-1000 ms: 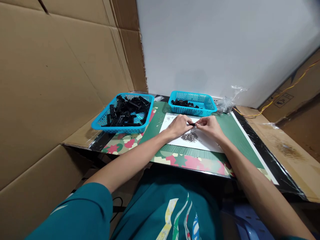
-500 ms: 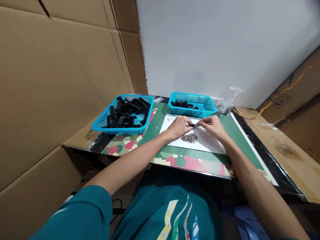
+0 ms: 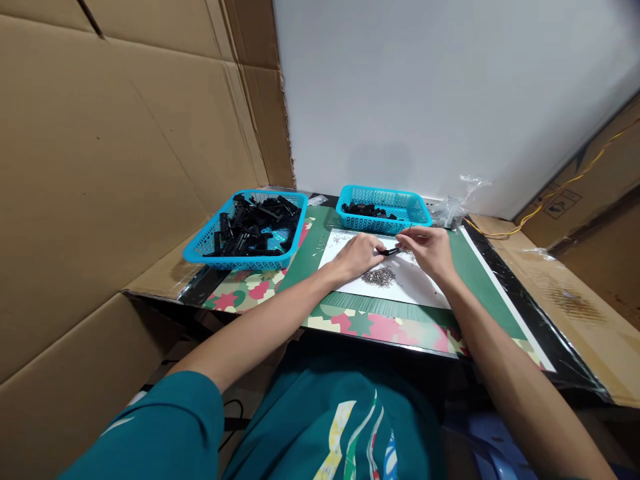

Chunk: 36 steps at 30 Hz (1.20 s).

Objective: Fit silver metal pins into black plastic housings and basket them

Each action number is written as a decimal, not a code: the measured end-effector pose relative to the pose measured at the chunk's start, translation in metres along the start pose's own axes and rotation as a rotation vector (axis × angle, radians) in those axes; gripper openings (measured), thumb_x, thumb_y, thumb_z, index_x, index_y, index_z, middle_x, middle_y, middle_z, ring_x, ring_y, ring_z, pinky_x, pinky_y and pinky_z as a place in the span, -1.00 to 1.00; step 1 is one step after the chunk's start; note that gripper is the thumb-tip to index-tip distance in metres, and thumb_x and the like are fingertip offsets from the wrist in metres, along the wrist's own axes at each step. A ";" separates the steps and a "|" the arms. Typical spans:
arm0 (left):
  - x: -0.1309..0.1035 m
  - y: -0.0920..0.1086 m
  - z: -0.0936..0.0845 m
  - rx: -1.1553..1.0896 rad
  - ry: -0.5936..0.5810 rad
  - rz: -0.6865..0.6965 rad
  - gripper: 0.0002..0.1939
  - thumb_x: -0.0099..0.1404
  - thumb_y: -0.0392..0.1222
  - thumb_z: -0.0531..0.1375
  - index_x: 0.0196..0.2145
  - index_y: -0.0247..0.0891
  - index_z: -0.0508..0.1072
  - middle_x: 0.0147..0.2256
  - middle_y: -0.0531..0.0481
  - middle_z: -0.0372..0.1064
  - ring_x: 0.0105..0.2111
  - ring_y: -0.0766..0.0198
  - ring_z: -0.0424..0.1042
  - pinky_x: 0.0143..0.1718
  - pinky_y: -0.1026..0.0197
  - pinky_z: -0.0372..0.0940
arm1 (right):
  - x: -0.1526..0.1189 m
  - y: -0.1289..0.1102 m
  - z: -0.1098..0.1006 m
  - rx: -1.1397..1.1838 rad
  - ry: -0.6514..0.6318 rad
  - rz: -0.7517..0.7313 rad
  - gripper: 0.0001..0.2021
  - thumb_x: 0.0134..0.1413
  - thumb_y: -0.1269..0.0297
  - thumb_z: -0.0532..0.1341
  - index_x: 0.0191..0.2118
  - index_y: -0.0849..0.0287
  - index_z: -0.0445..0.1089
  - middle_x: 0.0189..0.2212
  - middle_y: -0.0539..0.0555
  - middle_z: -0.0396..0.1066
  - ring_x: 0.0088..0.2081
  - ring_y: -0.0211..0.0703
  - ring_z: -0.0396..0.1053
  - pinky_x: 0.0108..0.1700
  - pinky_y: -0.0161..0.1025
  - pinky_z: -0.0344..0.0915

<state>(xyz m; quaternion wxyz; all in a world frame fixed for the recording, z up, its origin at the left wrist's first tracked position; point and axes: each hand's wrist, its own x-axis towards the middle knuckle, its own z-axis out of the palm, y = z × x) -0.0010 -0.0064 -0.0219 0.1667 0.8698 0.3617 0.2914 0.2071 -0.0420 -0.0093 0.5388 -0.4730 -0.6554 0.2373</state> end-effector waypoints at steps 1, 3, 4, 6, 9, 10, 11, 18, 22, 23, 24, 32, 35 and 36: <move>0.000 0.001 -0.001 0.007 -0.009 0.010 -0.80 0.29 -0.36 0.34 -0.16 -0.29 0.74 -0.16 -0.20 0.69 -0.14 0.03 0.63 -0.07 0.04 0.46 | 0.000 0.000 0.003 0.042 0.008 0.035 -0.77 0.07 0.10 0.42 -0.41 0.17 0.61 -0.46 0.13 0.59 -0.40 -0.02 0.58 -0.27 -0.10 0.54; 0.000 0.003 -0.003 0.016 -0.028 0.024 -0.82 0.32 -0.34 0.34 -0.16 -0.28 0.74 -0.18 -0.19 0.69 -0.17 0.04 0.62 -0.11 0.06 0.44 | 0.000 -0.001 0.008 0.093 0.031 0.076 -0.74 0.04 0.08 0.43 -0.46 0.18 0.58 -0.49 0.12 0.57 -0.44 -0.06 0.56 -0.31 -0.11 0.55; 0.000 0.004 -0.003 0.019 -0.036 0.028 -0.83 0.34 -0.32 0.34 -0.16 -0.27 0.75 -0.19 -0.18 0.69 -0.18 0.05 0.62 -0.13 0.08 0.44 | 0.001 -0.001 0.011 0.106 0.041 0.085 -0.73 0.03 0.07 0.44 -0.48 0.18 0.56 -0.50 0.12 0.57 -0.46 -0.07 0.55 -0.33 -0.12 0.55; 0.001 0.005 -0.004 0.030 -0.045 0.035 -0.85 0.35 -0.29 0.35 -0.17 -0.25 0.75 -0.21 -0.18 0.68 -0.21 0.06 0.60 -0.17 0.10 0.42 | 0.002 0.000 0.015 0.118 0.064 0.090 -0.69 0.02 0.03 0.44 -0.51 0.17 0.53 -0.50 0.12 0.56 -0.47 -0.07 0.55 -0.37 -0.13 0.55; 0.001 0.004 -0.003 0.042 -0.053 0.053 -0.87 0.37 -0.28 0.36 -0.19 -0.23 0.76 -0.24 -0.16 0.66 -0.25 0.08 0.58 -0.21 0.13 0.38 | 0.003 0.002 0.019 0.103 0.081 0.080 -0.64 0.01 -0.05 0.46 -0.51 0.16 0.51 -0.50 0.13 0.56 -0.46 -0.02 0.57 -0.38 -0.11 0.56; 0.001 0.004 -0.003 0.042 -0.055 0.060 -0.86 0.38 -0.28 0.35 -0.19 -0.24 0.76 -0.25 -0.16 0.66 -0.26 0.09 0.57 -0.22 0.13 0.36 | 0.003 0.003 0.020 0.091 0.081 0.075 -0.63 0.01 -0.06 0.46 -0.50 0.15 0.52 -0.50 0.13 0.56 -0.46 -0.01 0.57 -0.38 -0.10 0.56; 0.001 0.003 -0.003 0.042 -0.058 0.065 -0.86 0.39 -0.28 0.35 -0.19 -0.24 0.76 -0.25 -0.16 0.66 -0.27 0.10 0.57 -0.24 0.14 0.35 | 0.003 0.003 0.020 0.078 0.080 0.069 -0.62 0.02 -0.07 0.46 -0.50 0.15 0.52 -0.51 0.13 0.57 -0.46 -0.01 0.57 -0.37 -0.09 0.56; 0.001 0.002 -0.001 0.057 -0.066 0.066 -0.84 0.41 -0.27 0.31 -0.16 -0.26 0.75 -0.26 -0.17 0.64 -0.28 0.12 0.54 -0.26 0.14 0.31 | 0.000 0.003 0.021 -0.002 0.086 0.021 -0.64 0.09 -0.04 0.41 -0.50 0.13 0.50 -0.52 0.11 0.57 -0.49 -0.06 0.55 -0.37 -0.13 0.49; 0.001 0.003 0.001 0.042 -0.049 0.069 -0.83 0.40 -0.30 0.29 -0.22 -0.25 0.74 -0.25 -0.17 0.64 -0.24 0.11 0.55 -0.20 0.12 0.33 | -0.001 0.001 0.021 -0.099 0.102 -0.035 -0.64 0.12 -0.04 0.39 -0.51 0.13 0.49 -0.54 0.10 0.57 -0.49 -0.07 0.53 -0.38 -0.16 0.43; 0.000 0.004 0.002 0.033 -0.040 0.072 -0.83 0.40 -0.31 0.29 -0.24 -0.25 0.73 -0.26 -0.16 0.63 -0.24 0.11 0.55 -0.19 0.12 0.33 | -0.001 0.001 0.021 -0.128 0.103 -0.048 -0.63 0.13 -0.04 0.39 -0.51 0.13 0.50 -0.54 0.10 0.57 -0.49 -0.08 0.52 -0.37 -0.16 0.42; 0.000 0.004 0.002 0.023 -0.031 0.075 -0.82 0.40 -0.33 0.28 -0.25 -0.24 0.73 -0.26 -0.15 0.63 -0.24 0.11 0.55 -0.18 0.12 0.34 | -0.001 0.000 0.021 -0.157 0.105 -0.059 -0.63 0.14 -0.04 0.38 -0.50 0.13 0.50 -0.55 0.09 0.56 -0.49 -0.09 0.51 -0.37 -0.17 0.41; 0.000 0.006 0.006 0.002 -0.003 0.043 -0.79 0.36 -0.38 0.25 -0.28 -0.24 0.72 -0.30 -0.14 0.62 -0.24 0.07 0.57 -0.15 0.09 0.39 | -0.002 -0.003 0.025 -0.328 0.158 -0.062 -0.61 0.20 -0.05 0.35 -0.52 0.10 0.47 -0.53 0.07 0.54 -0.47 -0.13 0.41 -0.33 -0.17 0.35; 0.001 0.004 0.008 -0.005 0.007 0.041 -0.79 0.37 -0.37 0.25 -0.24 -0.24 0.72 -0.28 -0.15 0.62 -0.22 0.05 0.58 -0.11 0.06 0.41 | -0.002 -0.002 0.027 -0.345 0.170 -0.073 -0.60 0.22 -0.05 0.34 -0.52 0.10 0.44 -0.53 0.06 0.52 -0.47 -0.14 0.38 -0.33 -0.17 0.31; 0.001 0.004 0.009 0.004 0.007 0.044 -0.79 0.38 -0.36 0.24 -0.22 -0.24 0.72 -0.27 -0.15 0.62 -0.21 0.05 0.58 -0.10 0.05 0.41 | -0.002 -0.001 0.027 -0.344 0.172 -0.073 -0.61 0.22 -0.05 0.34 -0.52 0.10 0.43 -0.53 0.06 0.52 -0.47 -0.14 0.37 -0.33 -0.17 0.30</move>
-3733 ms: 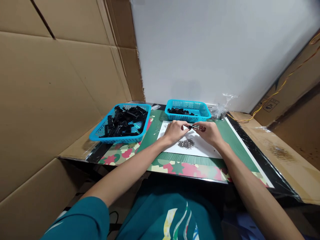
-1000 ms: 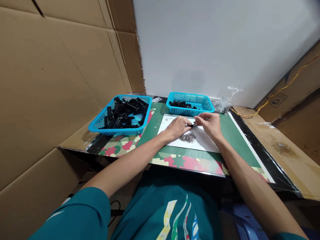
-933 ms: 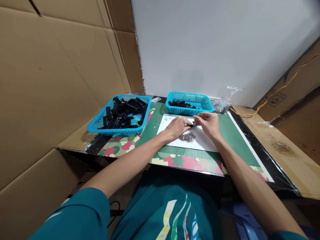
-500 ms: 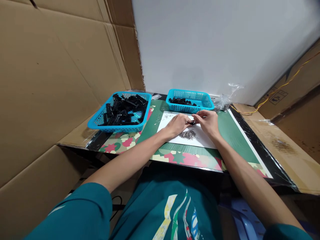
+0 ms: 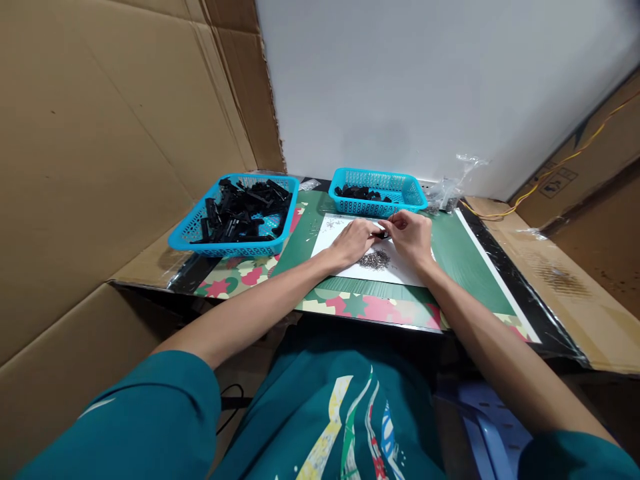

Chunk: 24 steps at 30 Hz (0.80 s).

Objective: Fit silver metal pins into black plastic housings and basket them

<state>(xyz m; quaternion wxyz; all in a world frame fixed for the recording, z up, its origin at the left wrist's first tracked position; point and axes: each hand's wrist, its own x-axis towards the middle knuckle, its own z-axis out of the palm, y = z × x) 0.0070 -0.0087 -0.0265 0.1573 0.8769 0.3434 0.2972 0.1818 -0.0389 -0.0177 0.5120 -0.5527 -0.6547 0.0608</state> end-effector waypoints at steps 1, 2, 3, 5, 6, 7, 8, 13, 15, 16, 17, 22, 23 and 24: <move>0.000 0.000 0.000 0.014 -0.004 0.006 -0.78 0.39 -0.36 0.23 -0.20 -0.25 0.72 -0.26 -0.16 0.62 -0.20 0.04 0.58 -0.09 0.05 0.41 | 0.000 0.000 0.000 0.002 0.001 0.003 -0.61 0.22 -0.04 0.34 -0.52 0.09 0.43 -0.53 0.06 0.52 -0.46 -0.15 0.37 -0.33 -0.17 0.30; 0.000 0.000 0.000 0.031 -0.012 0.014 -0.77 0.41 -0.36 0.22 -0.18 -0.26 0.72 -0.25 -0.17 0.62 -0.19 0.04 0.58 -0.08 0.05 0.41 | 0.000 0.001 0.000 0.005 0.003 0.008 -0.62 0.22 -0.04 0.34 -0.51 0.09 0.43 -0.52 0.06 0.52 -0.46 -0.15 0.37 -0.32 -0.17 0.30; 0.001 0.000 0.000 0.049 -0.019 0.022 -0.76 0.42 -0.36 0.21 -0.16 -0.27 0.72 -0.23 -0.18 0.62 -0.18 0.04 0.58 -0.08 0.04 0.41 | 0.000 0.001 0.001 0.010 0.005 0.014 -0.63 0.22 -0.02 0.34 -0.51 0.09 0.43 -0.52 0.06 0.52 -0.46 -0.14 0.38 -0.31 -0.17 0.30; 0.002 0.000 0.000 0.084 -0.027 0.033 -0.75 0.43 -0.36 0.19 -0.13 -0.30 0.71 -0.21 -0.21 0.63 -0.18 0.03 0.58 -0.09 0.05 0.41 | 0.001 0.001 0.001 0.016 0.007 0.025 -0.65 0.21 0.00 0.35 -0.50 0.09 0.43 -0.50 0.07 0.53 -0.45 -0.14 0.39 -0.30 -0.16 0.30; 0.002 -0.001 -0.001 0.098 -0.029 0.034 -0.75 0.43 -0.36 0.19 -0.13 -0.31 0.71 -0.21 -0.22 0.63 -0.18 0.03 0.59 -0.10 0.05 0.41 | 0.002 0.001 0.002 0.018 0.008 0.029 -0.65 0.21 0.02 0.36 -0.50 0.10 0.43 -0.50 0.07 0.53 -0.45 -0.14 0.39 -0.30 -0.16 0.29; 0.002 -0.001 -0.001 0.109 -0.028 0.033 -0.75 0.43 -0.36 0.20 -0.13 -0.31 0.71 -0.21 -0.22 0.63 -0.19 0.02 0.59 -0.10 0.05 0.41 | 0.002 0.000 0.002 0.018 0.010 0.029 -0.66 0.20 0.03 0.36 -0.50 0.10 0.43 -0.50 0.07 0.53 -0.45 -0.13 0.40 -0.30 -0.16 0.29; 0.002 -0.001 -0.002 0.118 -0.025 0.030 -0.75 0.43 -0.37 0.20 -0.13 -0.31 0.70 -0.21 -0.22 0.63 -0.19 0.02 0.59 -0.11 0.06 0.41 | 0.002 0.000 0.003 0.017 0.012 0.029 -0.66 0.19 0.04 0.36 -0.50 0.10 0.43 -0.51 0.06 0.53 -0.45 -0.13 0.40 -0.30 -0.16 0.28; 0.001 0.001 -0.006 0.162 -0.061 0.010 -0.72 0.42 -0.39 0.18 -0.06 -0.31 0.69 -0.18 -0.22 0.65 -0.17 -0.01 0.61 -0.12 0.07 0.43 | -0.002 0.000 0.005 0.052 0.004 0.033 -0.70 0.15 0.07 0.39 -0.50 0.10 0.45 -0.51 0.07 0.56 -0.46 -0.11 0.43 -0.32 -0.17 0.32; 0.001 0.003 -0.008 0.180 -0.075 0.001 -0.71 0.43 -0.38 0.18 -0.04 -0.30 0.68 -0.16 -0.22 0.65 -0.15 -0.02 0.62 -0.11 0.08 0.43 | -0.004 0.000 0.006 0.082 0.002 0.039 -0.72 0.14 0.07 0.39 -0.48 0.10 0.46 -0.48 0.08 0.59 -0.44 -0.09 0.46 -0.31 -0.17 0.34; 0.001 0.004 -0.008 0.188 -0.075 -0.002 -0.71 0.43 -0.38 0.18 -0.05 -0.29 0.68 -0.17 -0.21 0.65 -0.14 -0.02 0.62 -0.10 0.08 0.44 | -0.005 0.000 0.006 0.094 0.001 0.041 -0.72 0.13 0.07 0.39 -0.48 0.10 0.47 -0.48 0.09 0.59 -0.44 -0.08 0.48 -0.31 -0.17 0.35; 0.001 0.005 -0.009 0.194 -0.074 -0.006 -0.72 0.42 -0.38 0.18 -0.06 -0.29 0.68 -0.18 -0.20 0.65 -0.14 -0.01 0.62 -0.09 0.08 0.44 | -0.005 -0.001 0.006 0.107 0.001 0.042 -0.72 0.12 0.06 0.40 -0.48 0.10 0.47 -0.48 0.09 0.59 -0.43 -0.08 0.49 -0.31 -0.17 0.36; 0.000 0.006 -0.009 0.173 -0.015 -0.004 -0.79 0.45 -0.34 0.23 -0.08 -0.30 0.68 -0.15 -0.22 0.65 -0.11 -0.02 0.62 -0.02 0.03 0.45 | 0.001 -0.002 0.002 0.255 0.102 0.091 -0.69 0.15 -0.04 0.37 -0.43 0.08 0.47 -0.45 0.11 0.61 -0.39 -0.01 0.57 -0.25 -0.13 0.46; -0.001 0.005 -0.009 0.148 0.017 0.002 -0.79 0.45 -0.32 0.26 -0.05 -0.30 0.67 -0.12 -0.23 0.65 -0.08 -0.02 0.62 0.01 0.01 0.46 | 0.004 0.000 -0.002 0.301 0.148 0.112 -0.69 0.18 -0.06 0.35 -0.39 0.07 0.47 -0.43 0.12 0.62 -0.37 0.00 0.59 -0.24 -0.12 0.49; -0.001 0.005 -0.010 0.117 0.056 0.007 -0.78 0.44 -0.30 0.28 -0.02 -0.29 0.67 -0.08 -0.23 0.65 -0.05 -0.02 0.61 0.03 0.00 0.46 | 0.008 0.003 -0.006 0.341 0.197 0.132 -0.68 0.21 -0.07 0.32 -0.35 0.08 0.46 -0.41 0.13 0.62 -0.35 0.01 0.60 -0.22 -0.11 0.51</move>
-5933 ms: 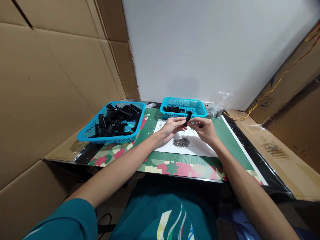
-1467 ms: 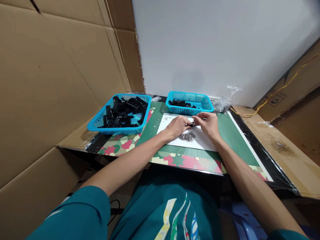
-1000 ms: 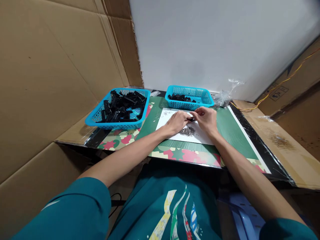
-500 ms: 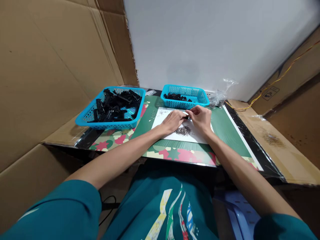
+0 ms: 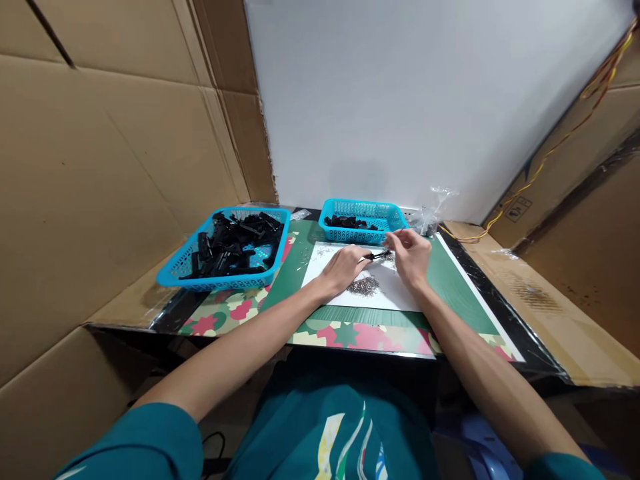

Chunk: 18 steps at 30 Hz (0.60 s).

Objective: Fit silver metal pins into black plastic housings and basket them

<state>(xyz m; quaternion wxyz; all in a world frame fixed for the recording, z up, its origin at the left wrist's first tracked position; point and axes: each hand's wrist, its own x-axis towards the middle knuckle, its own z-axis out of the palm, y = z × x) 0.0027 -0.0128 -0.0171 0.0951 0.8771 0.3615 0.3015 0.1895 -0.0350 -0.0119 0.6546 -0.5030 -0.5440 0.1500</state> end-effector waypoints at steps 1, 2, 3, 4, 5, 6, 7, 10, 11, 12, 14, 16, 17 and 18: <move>0.000 0.000 0.000 -0.032 0.042 -0.002 -0.77 0.42 -0.29 0.31 0.00 -0.29 0.67 -0.05 -0.22 0.65 -0.02 -0.01 0.61 0.06 -0.01 0.45 | 0.005 0.002 -0.006 0.031 0.051 0.011 -0.68 0.23 -0.08 0.29 -0.31 0.08 0.45 -0.39 0.14 0.62 -0.35 0.00 0.60 -0.21 -0.11 0.52; -0.001 -0.001 0.000 -0.061 0.084 -0.008 -0.76 0.41 -0.27 0.32 0.01 -0.28 0.67 -0.03 -0.22 0.65 -0.01 0.00 0.60 0.08 -0.01 0.45 | 0.011 0.005 -0.014 0.043 0.095 0.017 -0.68 0.25 -0.07 0.26 -0.29 0.09 0.44 -0.37 0.15 0.61 -0.35 0.00 0.60 -0.21 -0.11 0.52; 0.000 -0.001 -0.001 -0.089 0.124 -0.021 -0.76 0.41 -0.25 0.34 0.01 -0.28 0.67 -0.02 -0.22 0.65 -0.02 0.01 0.60 0.08 -0.01 0.45 | 0.018 0.009 -0.022 0.036 0.129 0.016 -0.69 0.26 -0.06 0.23 -0.28 0.09 0.42 -0.37 0.15 0.61 -0.36 -0.02 0.58 -0.21 -0.12 0.51; 0.000 -0.001 -0.001 -0.115 0.158 -0.041 -0.76 0.40 -0.23 0.34 0.00 -0.28 0.67 -0.02 -0.21 0.66 -0.05 0.03 0.60 0.07 0.00 0.45 | 0.024 0.014 -0.031 0.014 0.154 0.018 -0.70 0.25 -0.05 0.21 -0.27 0.10 0.42 -0.38 0.13 0.59 -0.38 -0.04 0.56 -0.23 -0.13 0.49; 0.001 -0.002 -0.002 -0.140 0.189 -0.068 -0.76 0.40 -0.22 0.35 -0.01 -0.28 0.68 -0.04 -0.20 0.66 -0.10 0.06 0.60 0.04 0.02 0.45 | 0.031 0.020 -0.041 -0.027 0.155 0.026 -0.70 0.24 -0.02 0.19 -0.26 0.12 0.44 -0.42 0.11 0.56 -0.42 -0.06 0.52 -0.26 -0.15 0.46; 0.002 -0.002 -0.002 -0.165 0.217 -0.101 -0.75 0.39 -0.22 0.36 -0.01 -0.28 0.68 -0.08 -0.19 0.67 -0.17 0.10 0.59 -0.01 0.04 0.46 | 0.036 0.025 -0.049 -0.091 0.132 0.036 -0.70 0.22 0.00 0.18 -0.26 0.13 0.46 -0.46 0.08 0.52 -0.45 -0.07 0.47 -0.30 -0.16 0.42; 0.004 -0.003 -0.003 -0.191 0.242 -0.136 -0.74 0.38 -0.21 0.37 0.00 -0.28 0.67 -0.13 -0.17 0.67 -0.26 0.14 0.56 -0.07 0.07 0.45 | 0.041 0.031 -0.057 -0.173 0.094 0.040 -0.70 0.18 0.02 0.18 -0.29 0.15 0.48 -0.50 0.07 0.48 -0.45 -0.08 0.43 -0.32 -0.17 0.36; 0.008 -0.006 -0.004 -0.274 0.298 -0.221 -0.71 0.36 -0.17 0.36 0.01 -0.28 0.66 -0.27 -0.07 0.64 -0.44 0.27 0.41 -0.24 0.15 0.38 | 0.046 0.040 -0.071 -0.324 -0.114 0.101 -0.71 0.06 0.03 0.26 -0.43 0.18 0.52 -0.56 0.03 0.41 -0.47 -0.13 0.30 -0.37 -0.20 0.21; 0.009 -0.007 -0.004 -0.303 0.309 -0.236 -0.73 0.36 -0.16 0.36 -0.02 -0.28 0.66 -0.29 -0.06 0.63 -0.47 0.29 0.37 -0.27 0.17 0.36 | 0.046 0.040 -0.073 -0.328 -0.205 0.129 -0.71 0.01 0.03 0.30 -0.45 0.18 0.52 -0.58 0.02 0.40 -0.48 -0.15 0.27 -0.39 -0.21 0.17; 0.011 -0.008 -0.004 -0.334 0.315 -0.246 -0.76 0.35 -0.15 0.35 -0.06 -0.28 0.65 -0.29 -0.05 0.62 -0.48 0.31 0.35 -0.30 0.19 0.33 | 0.044 0.039 -0.074 -0.310 -0.304 0.158 -0.70 -0.02 0.02 0.34 -0.46 0.19 0.53 -0.59 0.00 0.40 -0.50 -0.18 0.25 -0.41 -0.23 0.14; 0.013 -0.009 -0.003 -0.407 0.318 -0.258 -0.80 0.36 -0.13 0.33 -0.12 -0.28 0.60 -0.28 -0.05 0.60 -0.46 0.31 0.36 -0.33 0.21 0.31 | 0.040 0.035 -0.074 -0.242 -0.509 0.218 -0.66 -0.07 -0.01 0.42 -0.45 0.21 0.55 -0.58 0.00 0.41 -0.51 -0.21 0.25 -0.44 -0.26 0.12; 0.014 -0.009 -0.001 -0.500 0.307 -0.275 -0.79 0.38 -0.09 0.30 -0.13 -0.26 0.53 -0.28 -0.05 0.60 -0.40 0.28 0.44 -0.32 0.22 0.32 | 0.036 0.029 -0.073 -0.174 -0.683 0.279 -0.62 -0.12 -0.05 0.48 -0.45 0.23 0.56 -0.56 0.02 0.45 -0.51 -0.23 0.29 -0.45 -0.27 0.16; 0.014 -0.009 0.000 -0.547 0.296 -0.286 -0.78 0.40 -0.07 0.28 -0.12 -0.25 0.49 -0.29 -0.05 0.59 -0.36 0.26 0.48 -0.31 0.23 0.34 | 0.035 0.027 -0.073 -0.152 -0.740 0.304 -0.60 -0.14 -0.06 0.50 -0.45 0.23 0.56 -0.56 0.03 0.47 -0.51 -0.23 0.30 -0.46 -0.28 0.18; 0.014 -0.009 0.000 -0.587 0.282 -0.296 -0.78 0.41 -0.05 0.26 -0.10 -0.23 0.45 -0.29 -0.05 0.60 -0.34 0.24 0.51 -0.31 0.23 0.34 | 0.035 0.026 -0.074 -0.139 -0.777 0.320 -0.59 -0.16 -0.07 0.52 -0.45 0.24 0.57 -0.56 0.03 0.48 -0.52 -0.23 0.32 -0.46 -0.29 0.19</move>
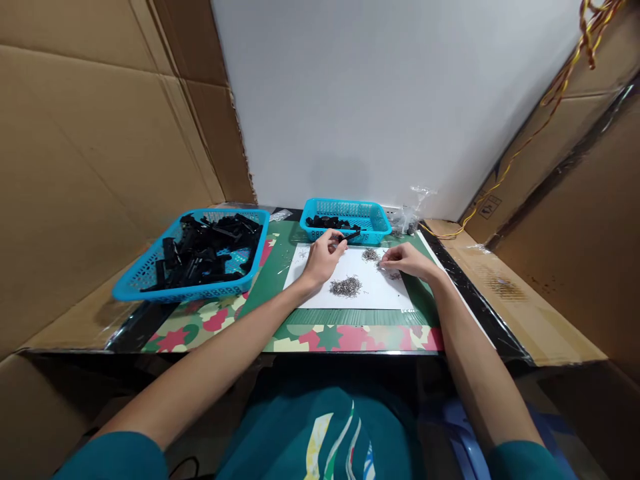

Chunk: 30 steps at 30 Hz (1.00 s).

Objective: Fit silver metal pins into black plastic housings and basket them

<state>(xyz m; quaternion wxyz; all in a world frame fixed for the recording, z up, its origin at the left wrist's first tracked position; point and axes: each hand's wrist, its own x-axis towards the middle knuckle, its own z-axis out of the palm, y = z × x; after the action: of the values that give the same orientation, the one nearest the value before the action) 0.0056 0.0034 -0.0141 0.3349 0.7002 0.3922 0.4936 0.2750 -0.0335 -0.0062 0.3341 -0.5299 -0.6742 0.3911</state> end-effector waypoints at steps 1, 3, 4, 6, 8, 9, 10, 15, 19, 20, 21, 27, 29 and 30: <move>0.000 0.000 0.000 -0.027 -0.015 -0.017 -0.78 0.43 -0.05 0.24 -0.09 -0.22 0.42 -0.30 -0.05 0.60 -0.33 0.24 0.52 -0.32 0.24 0.35 | 0.000 0.000 -0.001 0.003 -0.019 0.000 -0.58 -0.18 -0.07 0.54 -0.46 0.24 0.57 -0.56 0.03 0.48 -0.51 -0.24 0.33 -0.47 -0.29 0.21; -0.001 0.000 0.000 -0.060 -0.036 -0.042 -0.79 0.43 -0.05 0.23 -0.09 -0.20 0.38 -0.31 -0.05 0.60 -0.34 0.25 0.52 -0.37 0.26 0.34 | 0.000 0.001 -0.004 -0.007 -0.031 -0.017 -0.59 -0.18 -0.06 0.54 -0.45 0.23 0.58 -0.56 0.02 0.48 -0.51 -0.25 0.33 -0.47 -0.30 0.21; -0.001 0.000 0.000 -0.072 -0.043 -0.051 -0.79 0.43 -0.06 0.23 -0.09 -0.20 0.37 -0.32 -0.05 0.60 -0.35 0.25 0.52 -0.39 0.28 0.34 | 0.000 0.002 -0.006 -0.020 -0.036 -0.026 -0.61 -0.17 -0.05 0.54 -0.43 0.22 0.59 -0.56 0.01 0.47 -0.51 -0.26 0.31 -0.47 -0.30 0.20; 0.000 0.001 0.000 -0.098 -0.048 -0.072 -0.79 0.41 -0.07 0.24 -0.09 -0.20 0.36 -0.33 -0.05 0.59 -0.35 0.25 0.52 -0.42 0.30 0.32 | 0.002 0.004 -0.008 -0.063 -0.045 -0.041 -0.65 -0.16 0.00 0.53 -0.41 0.22 0.61 -0.59 -0.03 0.43 -0.52 -0.28 0.27 -0.47 -0.30 0.16; 0.001 0.002 -0.001 -0.124 -0.056 -0.095 -0.78 0.40 -0.08 0.24 -0.09 -0.20 0.35 -0.34 -0.04 0.57 -0.36 0.27 0.51 -0.43 0.32 0.31 | 0.004 0.006 -0.009 -0.109 -0.054 -0.057 -0.68 -0.16 0.04 0.52 -0.41 0.21 0.61 -0.61 -0.04 0.40 -0.53 -0.28 0.23 -0.47 -0.30 0.11; 0.001 0.003 -0.001 -0.138 -0.066 -0.105 -0.78 0.40 -0.09 0.25 -0.09 -0.20 0.35 -0.34 -0.04 0.57 -0.37 0.28 0.50 -0.43 0.33 0.31 | 0.005 0.006 -0.009 -0.124 -0.060 -0.064 -0.69 -0.16 0.05 0.51 -0.42 0.21 0.60 -0.61 -0.05 0.38 -0.53 -0.28 0.21 -0.47 -0.29 0.09; 0.002 0.004 -0.001 -0.150 -0.079 -0.112 -0.79 0.39 -0.10 0.25 -0.10 -0.20 0.36 -0.34 -0.03 0.56 -0.39 0.30 0.48 -0.43 0.33 0.31 | 0.005 0.006 -0.009 -0.132 -0.071 -0.070 -0.69 -0.16 0.05 0.51 -0.44 0.21 0.59 -0.62 -0.05 0.37 -0.53 -0.29 0.20 -0.47 -0.29 0.08; 0.001 0.009 0.003 -0.229 -0.167 -0.177 -0.78 0.32 -0.18 0.29 -0.11 -0.19 0.38 -0.30 0.04 0.44 -0.52 0.43 0.31 -0.53 0.35 0.20 | 0.001 -0.001 -0.009 -0.099 -0.068 -0.107 -0.67 -0.09 0.00 0.49 -0.46 0.18 0.52 -0.60 -0.08 0.33 -0.51 -0.29 0.17 -0.44 -0.27 0.09; -0.003 0.017 0.006 -0.392 -0.267 -0.283 -0.77 0.31 -0.20 0.28 -0.10 -0.15 0.36 -0.41 0.15 0.22 -0.58 0.47 0.18 -0.58 0.37 -0.01 | -0.005 -0.015 -0.004 0.116 0.008 -0.198 -0.65 -0.05 -0.03 0.51 -0.40 0.16 0.55 -0.46 0.01 0.45 -0.42 -0.23 0.30 -0.34 -0.22 0.24; -0.004 0.020 0.005 -0.426 -0.288 -0.308 -0.77 0.29 -0.21 0.29 -0.13 -0.15 0.36 -0.42 0.16 0.17 -0.58 0.47 0.17 -0.58 0.38 -0.03 | -0.006 -0.019 -0.002 0.176 0.013 -0.229 -0.66 -0.05 -0.03 0.52 -0.39 0.16 0.56 -0.43 0.03 0.47 -0.38 -0.21 0.33 -0.30 -0.20 0.27; -0.005 0.023 0.005 -0.453 -0.312 -0.338 -0.78 0.27 -0.21 0.30 -0.15 -0.15 0.35 -0.44 0.17 0.15 -0.58 0.46 0.18 -0.58 0.37 -0.05 | -0.006 -0.023 0.002 0.224 0.013 -0.259 -0.67 -0.05 -0.01 0.54 -0.39 0.15 0.56 -0.41 0.04 0.48 -0.36 -0.19 0.35 -0.27 -0.18 0.30; -0.012 0.037 -0.001 -0.558 -0.540 -0.447 -0.72 0.25 -0.10 0.38 -0.25 -0.22 0.36 -0.41 0.10 0.20 -0.51 0.42 0.22 -0.51 0.33 0.02 | -0.004 -0.037 0.025 0.336 0.040 -0.369 -0.73 -0.02 0.07 0.55 -0.42 0.16 0.60 -0.39 0.04 0.45 -0.38 -0.23 0.27 -0.32 -0.18 0.22; -0.013 0.038 -0.001 -0.590 -0.594 -0.430 -0.68 0.31 0.02 0.37 -0.25 -0.26 0.39 -0.32 0.05 0.26 -0.50 0.44 0.20 -0.49 0.31 0.04 | -0.005 -0.041 0.031 0.364 0.075 -0.379 -0.74 -0.03 0.08 0.56 -0.42 0.15 0.61 -0.40 0.03 0.43 -0.39 -0.24 0.24 -0.35 -0.20 0.18; -0.014 0.037 0.000 -0.600 -0.612 -0.425 -0.65 0.33 0.07 0.36 -0.25 -0.27 0.40 -0.29 0.04 0.26 -0.50 0.45 0.17 -0.49 0.30 0.03 | -0.005 -0.043 0.033 0.369 0.086 -0.379 -0.74 -0.04 0.07 0.56 -0.42 0.15 0.62 -0.41 0.03 0.42 -0.39 -0.24 0.24 -0.37 -0.20 0.16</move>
<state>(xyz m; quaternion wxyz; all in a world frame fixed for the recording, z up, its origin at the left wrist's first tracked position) 0.0107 -0.0259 0.0120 0.7158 0.5901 0.2501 0.2771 0.2284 -0.0496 0.0156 0.5210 -0.3404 -0.6638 0.4149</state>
